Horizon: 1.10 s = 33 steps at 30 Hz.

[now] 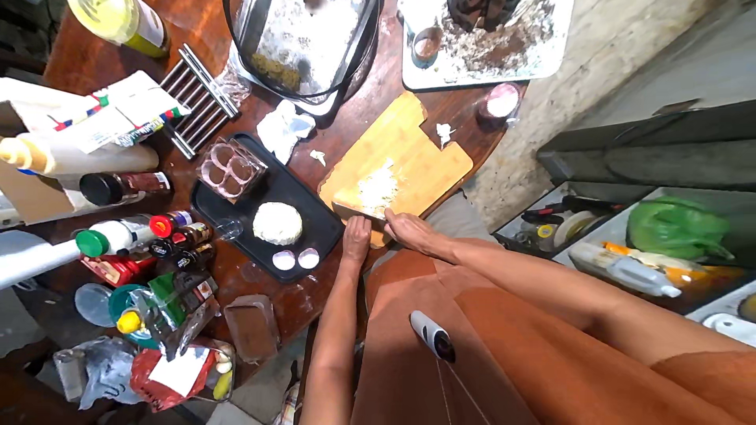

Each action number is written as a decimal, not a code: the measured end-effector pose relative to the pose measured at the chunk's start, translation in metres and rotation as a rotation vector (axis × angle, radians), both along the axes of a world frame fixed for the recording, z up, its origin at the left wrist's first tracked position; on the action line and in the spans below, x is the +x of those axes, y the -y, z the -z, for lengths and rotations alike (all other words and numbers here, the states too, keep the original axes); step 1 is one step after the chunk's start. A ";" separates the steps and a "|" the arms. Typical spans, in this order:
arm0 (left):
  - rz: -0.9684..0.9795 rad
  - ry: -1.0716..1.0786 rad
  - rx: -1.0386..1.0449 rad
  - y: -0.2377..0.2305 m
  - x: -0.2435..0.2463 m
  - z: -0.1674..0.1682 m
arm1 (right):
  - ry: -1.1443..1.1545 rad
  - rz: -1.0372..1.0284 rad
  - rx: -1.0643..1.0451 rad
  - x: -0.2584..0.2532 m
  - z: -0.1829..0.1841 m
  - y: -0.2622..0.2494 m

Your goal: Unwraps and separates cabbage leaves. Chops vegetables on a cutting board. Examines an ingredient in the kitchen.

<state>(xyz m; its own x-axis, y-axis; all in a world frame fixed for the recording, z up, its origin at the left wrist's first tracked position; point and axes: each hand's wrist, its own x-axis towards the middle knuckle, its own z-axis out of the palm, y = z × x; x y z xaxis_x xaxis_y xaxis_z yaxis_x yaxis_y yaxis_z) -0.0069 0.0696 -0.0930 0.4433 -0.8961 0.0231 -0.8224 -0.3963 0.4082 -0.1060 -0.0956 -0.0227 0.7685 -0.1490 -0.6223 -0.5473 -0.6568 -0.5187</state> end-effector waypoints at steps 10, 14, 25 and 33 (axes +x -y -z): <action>-0.025 -0.001 -0.024 -0.002 -0.007 0.004 | 0.021 0.113 -0.029 0.001 0.011 0.008; -0.042 0.021 -0.021 0.000 -0.009 0.005 | 0.018 0.102 -0.047 0.001 0.008 0.006; -0.058 0.049 -0.027 0.000 -0.013 0.001 | -0.022 -0.014 -0.055 0.006 0.001 -0.004; -0.080 0.048 -0.018 -0.002 -0.018 -0.003 | -0.010 -0.017 -0.007 0.009 -0.001 -0.004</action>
<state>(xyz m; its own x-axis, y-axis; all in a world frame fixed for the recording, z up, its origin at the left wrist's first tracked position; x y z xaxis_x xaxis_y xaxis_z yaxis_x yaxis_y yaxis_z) -0.0246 0.0719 -0.0902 0.5118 -0.8569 0.0615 -0.8069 -0.4549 0.3769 -0.0968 -0.0917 -0.0218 0.7650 -0.1407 -0.6285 -0.5410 -0.6697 -0.5086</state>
